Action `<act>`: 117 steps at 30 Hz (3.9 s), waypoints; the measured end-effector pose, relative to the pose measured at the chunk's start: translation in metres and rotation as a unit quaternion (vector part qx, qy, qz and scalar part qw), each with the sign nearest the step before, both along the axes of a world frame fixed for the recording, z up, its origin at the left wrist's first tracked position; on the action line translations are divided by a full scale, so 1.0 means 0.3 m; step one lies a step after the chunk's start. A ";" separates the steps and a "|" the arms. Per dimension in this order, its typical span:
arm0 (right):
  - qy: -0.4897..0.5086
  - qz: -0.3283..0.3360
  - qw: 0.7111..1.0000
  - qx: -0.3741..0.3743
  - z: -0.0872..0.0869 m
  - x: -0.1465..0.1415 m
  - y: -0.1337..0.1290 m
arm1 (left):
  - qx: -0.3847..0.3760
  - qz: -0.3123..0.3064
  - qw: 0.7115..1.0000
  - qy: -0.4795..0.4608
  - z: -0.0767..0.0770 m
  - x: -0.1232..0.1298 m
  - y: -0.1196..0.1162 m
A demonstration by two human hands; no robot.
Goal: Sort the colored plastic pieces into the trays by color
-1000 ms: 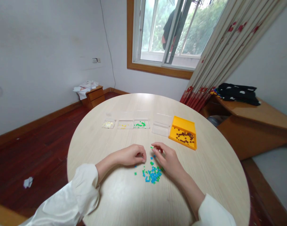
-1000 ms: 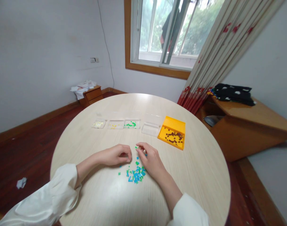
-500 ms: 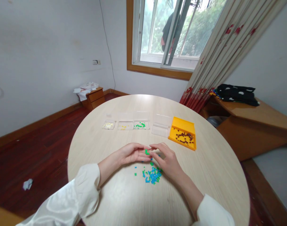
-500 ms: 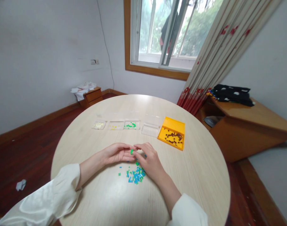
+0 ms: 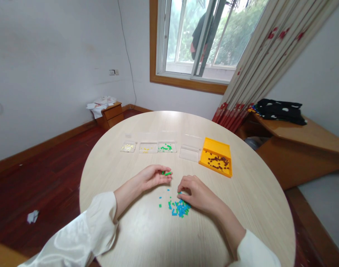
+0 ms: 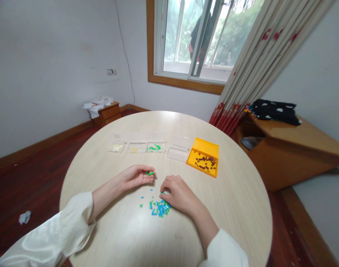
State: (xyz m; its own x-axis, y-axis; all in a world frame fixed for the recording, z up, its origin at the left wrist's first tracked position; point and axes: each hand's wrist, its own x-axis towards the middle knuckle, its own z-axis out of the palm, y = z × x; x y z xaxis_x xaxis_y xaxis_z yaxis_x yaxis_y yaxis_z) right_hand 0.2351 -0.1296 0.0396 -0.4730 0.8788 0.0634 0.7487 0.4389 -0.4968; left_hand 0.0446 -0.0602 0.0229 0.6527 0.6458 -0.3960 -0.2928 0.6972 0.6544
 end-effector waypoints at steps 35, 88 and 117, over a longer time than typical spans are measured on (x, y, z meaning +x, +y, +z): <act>0.064 -0.018 0.998 -0.014 0.019 -0.001 0.002 | -0.071 0.008 0.997 -0.027 -0.003 0.005 -0.016; 0.146 -0.049 0.987 0.044 0.012 0.002 0.009 | -0.102 -0.034 0.993 -0.057 0.001 0.011 -0.028; 0.040 -0.031 0.995 -0.087 -0.006 0.079 0.015 | -0.122 0.003 0.992 -0.029 0.005 0.016 -0.023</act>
State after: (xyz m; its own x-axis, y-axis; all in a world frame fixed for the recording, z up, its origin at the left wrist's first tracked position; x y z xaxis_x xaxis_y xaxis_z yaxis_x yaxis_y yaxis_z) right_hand 0.2589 -0.1251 0.0379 -0.4172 0.9071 -0.0560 0.7262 0.2957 -0.6206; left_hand 0.0494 -0.0671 0.0245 0.6758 0.5389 -0.5029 -0.3288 0.8310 0.4487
